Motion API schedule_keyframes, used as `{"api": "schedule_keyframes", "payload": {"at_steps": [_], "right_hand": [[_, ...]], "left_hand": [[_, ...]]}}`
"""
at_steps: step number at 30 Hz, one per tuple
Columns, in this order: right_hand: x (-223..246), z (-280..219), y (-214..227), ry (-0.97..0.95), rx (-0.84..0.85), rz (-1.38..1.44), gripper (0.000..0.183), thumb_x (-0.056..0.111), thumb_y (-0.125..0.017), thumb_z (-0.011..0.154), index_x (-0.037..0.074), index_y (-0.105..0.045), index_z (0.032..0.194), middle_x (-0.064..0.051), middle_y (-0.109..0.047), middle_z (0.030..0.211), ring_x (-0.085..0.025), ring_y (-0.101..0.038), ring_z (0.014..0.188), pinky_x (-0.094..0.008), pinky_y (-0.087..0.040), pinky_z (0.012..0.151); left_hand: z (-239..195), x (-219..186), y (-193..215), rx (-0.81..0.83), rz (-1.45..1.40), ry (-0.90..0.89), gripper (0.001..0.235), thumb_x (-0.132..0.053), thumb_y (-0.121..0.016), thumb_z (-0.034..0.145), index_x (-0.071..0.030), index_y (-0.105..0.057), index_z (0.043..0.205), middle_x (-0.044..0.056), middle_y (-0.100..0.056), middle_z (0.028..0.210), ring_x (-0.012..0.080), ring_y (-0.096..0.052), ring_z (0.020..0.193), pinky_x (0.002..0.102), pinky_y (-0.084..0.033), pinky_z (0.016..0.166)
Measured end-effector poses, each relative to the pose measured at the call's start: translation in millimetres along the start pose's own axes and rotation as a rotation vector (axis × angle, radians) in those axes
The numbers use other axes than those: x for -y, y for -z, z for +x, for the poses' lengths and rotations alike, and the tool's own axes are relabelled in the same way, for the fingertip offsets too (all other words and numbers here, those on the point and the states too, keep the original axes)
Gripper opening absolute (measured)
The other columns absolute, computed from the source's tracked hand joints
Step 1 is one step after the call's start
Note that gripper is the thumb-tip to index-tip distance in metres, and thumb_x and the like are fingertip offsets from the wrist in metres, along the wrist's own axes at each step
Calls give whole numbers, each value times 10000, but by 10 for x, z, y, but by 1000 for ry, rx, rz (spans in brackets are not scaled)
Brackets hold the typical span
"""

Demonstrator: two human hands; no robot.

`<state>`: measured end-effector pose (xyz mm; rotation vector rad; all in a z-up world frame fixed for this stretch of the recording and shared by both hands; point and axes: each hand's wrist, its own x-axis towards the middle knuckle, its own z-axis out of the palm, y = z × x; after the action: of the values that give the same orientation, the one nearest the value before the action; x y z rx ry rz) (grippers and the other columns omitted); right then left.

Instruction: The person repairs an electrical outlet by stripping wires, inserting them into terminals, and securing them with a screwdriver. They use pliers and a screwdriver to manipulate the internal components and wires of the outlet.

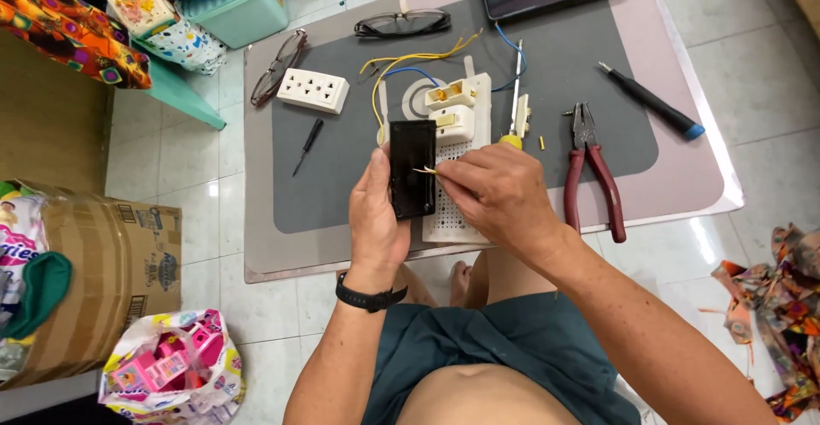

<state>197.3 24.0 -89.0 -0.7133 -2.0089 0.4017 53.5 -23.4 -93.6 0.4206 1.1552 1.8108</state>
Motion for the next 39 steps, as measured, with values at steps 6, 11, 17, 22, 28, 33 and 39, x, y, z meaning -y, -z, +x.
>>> {"api": "schedule_keyframes", "payload": {"at_steps": [6,11,17,22,28,33,39], "right_hand": [[6,-4,-14,-24,-49,66,81,71,-718,858,110,-768,908,-78,-706,734,-248,-703,715,-340,-539,692],[-1,-6,13,-50,-47,107,96,72,-717,854,123,-773,914,-72,-715,731,-231,-706,710,-341,-533,743],[-35,-47,-27,-56,-72,112,102,97,-712,864,150,-770,931,-41,-712,725,-208,-702,702,-344,-518,817],[-27,-64,-1,-50,-81,99,86,121,-711,874,162,-765,925,-27,-709,727,-192,-696,702,-348,-504,848],[-38,-97,-9,-52,-81,88,112,113,-697,880,165,-764,954,-33,-716,754,-203,-702,736,-388,-489,889],[-66,-142,6,-144,-73,214,137,118,-697,873,166,-770,979,-41,-732,761,-211,-706,763,-442,-469,940],[-254,-292,-103,-191,-156,268,51,159,-743,854,155,-763,901,-30,-725,775,-211,-714,860,-424,-456,981]], "left_hand": [[57,1,45,-40,36,32,291,-273,-615,954,-32,-709,1089,180,-728,987,217,-710,889,389,-604,805],[58,-14,23,-20,194,-47,289,-242,-639,941,-13,-709,1103,171,-730,994,175,-685,900,395,-602,824],[35,-1,-30,-7,267,-88,285,-237,-641,939,-3,-719,1083,167,-731,979,168,-674,895,390,-599,834],[-24,-24,-115,-10,276,-102,287,-242,-643,937,-9,-721,1085,166,-732,976,174,-677,891,391,-598,836],[-104,-75,-166,62,439,-237,322,-258,-560,983,5,-723,1072,144,-716,1009,143,-619,934,378,-562,893],[-113,-22,-172,154,643,-502,341,-215,-461,1032,11,-713,1080,159,-660,1116,193,-591,1067,381,-462,1015],[-235,-17,-271,213,723,-536,430,-258,-366,1053,1,-693,1155,146,-640,1178,214,-586,1080,375,-436,1012]]}}
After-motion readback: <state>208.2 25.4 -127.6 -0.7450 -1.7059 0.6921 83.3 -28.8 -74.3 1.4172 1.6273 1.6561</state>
